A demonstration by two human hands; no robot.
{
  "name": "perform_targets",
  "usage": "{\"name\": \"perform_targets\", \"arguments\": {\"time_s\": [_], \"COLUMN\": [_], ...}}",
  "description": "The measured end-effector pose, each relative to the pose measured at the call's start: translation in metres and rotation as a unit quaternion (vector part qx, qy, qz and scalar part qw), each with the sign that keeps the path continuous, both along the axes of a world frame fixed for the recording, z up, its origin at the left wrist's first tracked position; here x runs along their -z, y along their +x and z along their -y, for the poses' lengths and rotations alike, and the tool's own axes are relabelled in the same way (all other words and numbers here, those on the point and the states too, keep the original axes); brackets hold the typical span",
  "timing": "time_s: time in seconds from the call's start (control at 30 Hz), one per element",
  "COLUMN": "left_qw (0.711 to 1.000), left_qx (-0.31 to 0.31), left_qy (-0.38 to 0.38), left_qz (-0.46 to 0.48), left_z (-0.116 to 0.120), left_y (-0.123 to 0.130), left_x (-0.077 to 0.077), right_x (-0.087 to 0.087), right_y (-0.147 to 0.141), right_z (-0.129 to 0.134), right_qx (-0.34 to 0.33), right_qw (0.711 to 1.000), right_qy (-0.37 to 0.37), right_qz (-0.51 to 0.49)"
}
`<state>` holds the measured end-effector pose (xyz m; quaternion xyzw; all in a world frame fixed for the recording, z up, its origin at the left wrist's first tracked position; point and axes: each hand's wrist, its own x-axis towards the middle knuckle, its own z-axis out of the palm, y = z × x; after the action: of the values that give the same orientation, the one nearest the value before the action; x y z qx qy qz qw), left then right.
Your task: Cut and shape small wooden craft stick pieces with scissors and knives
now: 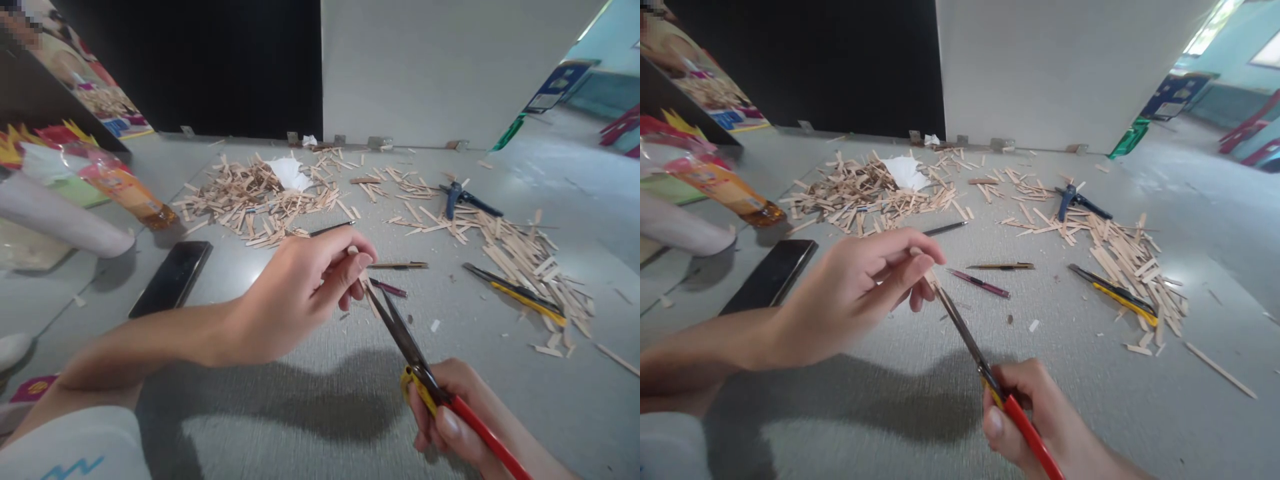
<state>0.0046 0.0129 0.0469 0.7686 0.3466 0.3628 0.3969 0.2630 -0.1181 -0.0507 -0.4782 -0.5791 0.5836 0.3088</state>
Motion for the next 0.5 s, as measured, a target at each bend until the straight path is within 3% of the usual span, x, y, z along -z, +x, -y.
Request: {"name": "perform_targets", "arguments": {"time_s": [0.2,0.5], "left_qw": [1.000,0.999], "left_qx": [0.000,0.007], "left_qy": [0.009,0.032], "left_qz": [-0.014,-0.015], "left_z": [0.0018,0.0029], "left_y": [0.0003,-0.0015], "left_x": [-0.0003,0.0007], "right_x": [0.0013,-0.0050], "right_y": [-0.0023,-0.0015], "right_z": [0.0044,0.0078], "right_qx": [0.054,0.019], "right_qw": [0.989,0.985], "right_qy": [-0.108,-0.144], "right_qz": [-0.089,-0.093]}}
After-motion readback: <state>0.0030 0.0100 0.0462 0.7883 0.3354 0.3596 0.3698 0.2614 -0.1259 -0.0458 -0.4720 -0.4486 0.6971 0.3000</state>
